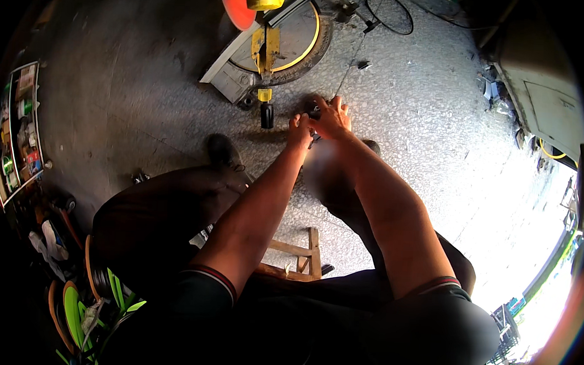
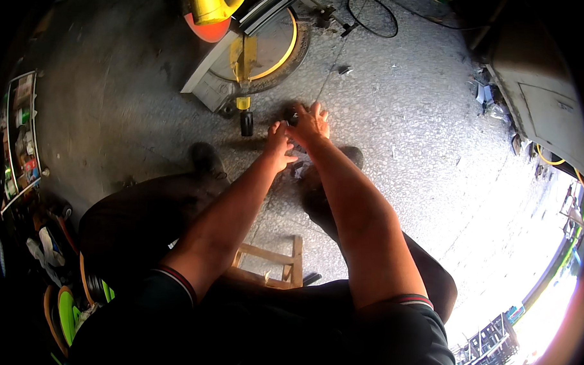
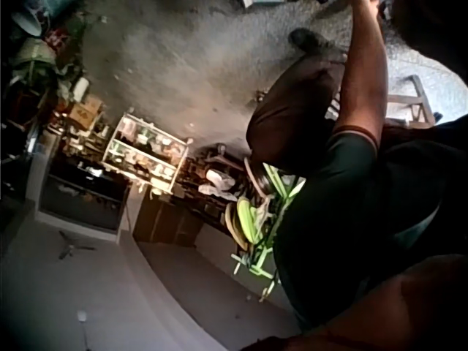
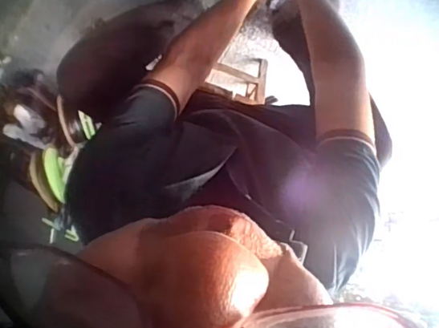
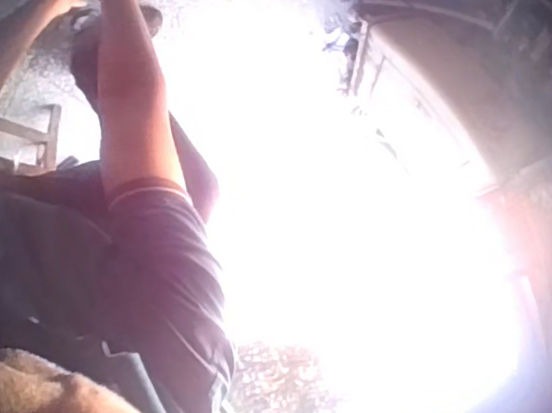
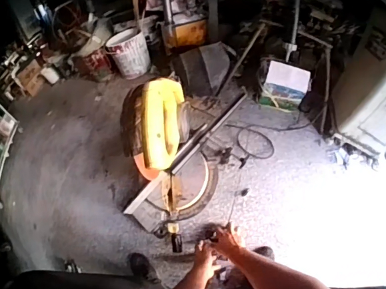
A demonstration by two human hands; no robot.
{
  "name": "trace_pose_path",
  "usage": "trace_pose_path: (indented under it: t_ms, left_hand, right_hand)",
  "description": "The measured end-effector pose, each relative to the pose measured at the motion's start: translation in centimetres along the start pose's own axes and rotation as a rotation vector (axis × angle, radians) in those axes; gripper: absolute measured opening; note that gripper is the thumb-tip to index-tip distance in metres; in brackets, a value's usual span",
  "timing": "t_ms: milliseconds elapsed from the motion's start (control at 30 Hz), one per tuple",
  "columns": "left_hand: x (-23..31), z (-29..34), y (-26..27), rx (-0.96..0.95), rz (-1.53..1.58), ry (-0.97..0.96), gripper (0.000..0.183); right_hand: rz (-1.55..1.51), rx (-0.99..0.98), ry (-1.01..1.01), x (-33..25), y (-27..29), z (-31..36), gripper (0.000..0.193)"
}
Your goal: The person cuts metal rods using a miter saw, then collects and handles small metal components while seated on a stool.
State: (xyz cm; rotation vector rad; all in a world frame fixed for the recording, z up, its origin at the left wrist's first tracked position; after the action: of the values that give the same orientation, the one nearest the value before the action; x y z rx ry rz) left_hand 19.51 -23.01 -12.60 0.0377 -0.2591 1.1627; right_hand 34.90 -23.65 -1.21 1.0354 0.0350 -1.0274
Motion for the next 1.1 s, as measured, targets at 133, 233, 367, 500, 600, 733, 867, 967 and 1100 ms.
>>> trace_pose_path:
  t_ms: [133,233,367,500,600,733,867,967,1100]
  left_hand:
    - [0.7,1.1,-1.2,-0.104,0.012,0.025,0.069]
    - [0.4,-0.3,-1.7,-0.180,0.036,0.033,0.070]
    - [0.0,-2.0,-1.4,-0.238,0.369,0.019,0.050]
    - [-0.1,-1.2,-0.9,-0.287,0.412,0.101,0.056]
    - [0.4,-0.4,0.7,-0.290,0.377,0.098,0.051]
    - [0.7,1.9,0.3,-0.489,0.456,0.107,0.050]
    - [0.8,3.4,0.2,-0.635,0.475,0.165,0.049]
    - [0.6,4.4,1.0,-0.667,0.334,0.112,0.047]
    - [-1.0,4.7,1.6,-0.713,0.393,0.170,0.038]
  right_hand:
    - [-0.057,0.039,-0.014,0.2,-1.7,0.0,0.058]
    - [-0.119,0.101,-0.040,0.2,-2.8,0.4,0.047]
    - [-0.220,0.142,0.002,-0.5,-5.3,1.5,0.032]
    - [-0.280,0.193,-0.060,-1.0,-6.0,2.4,0.031]
    - [-0.258,0.215,0.022,-3.0,-5.1,3.6,0.037]
    - [-0.288,0.184,-0.004,-4.7,-3.7,5.5,0.038]
    - [-0.251,0.159,0.063,-6.4,-4.6,6.6,0.045]
    - [-0.286,0.230,0.094,-7.3,-5.0,8.0,0.039]
    - [-0.242,0.177,0.099,-7.4,-6.4,9.1,0.036]
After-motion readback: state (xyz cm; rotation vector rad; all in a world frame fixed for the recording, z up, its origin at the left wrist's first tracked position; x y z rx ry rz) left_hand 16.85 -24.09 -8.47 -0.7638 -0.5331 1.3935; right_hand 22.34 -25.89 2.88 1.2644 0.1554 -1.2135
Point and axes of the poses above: each hand's wrist, its own z-axis away from the middle knuckle, its own y-axis out of the back of the hand, x = y × z, the point moved 9 cm from there along -z, towards the middle knuckle, and after that the axes turned 9 degrees about y, right-handed, at the moved point
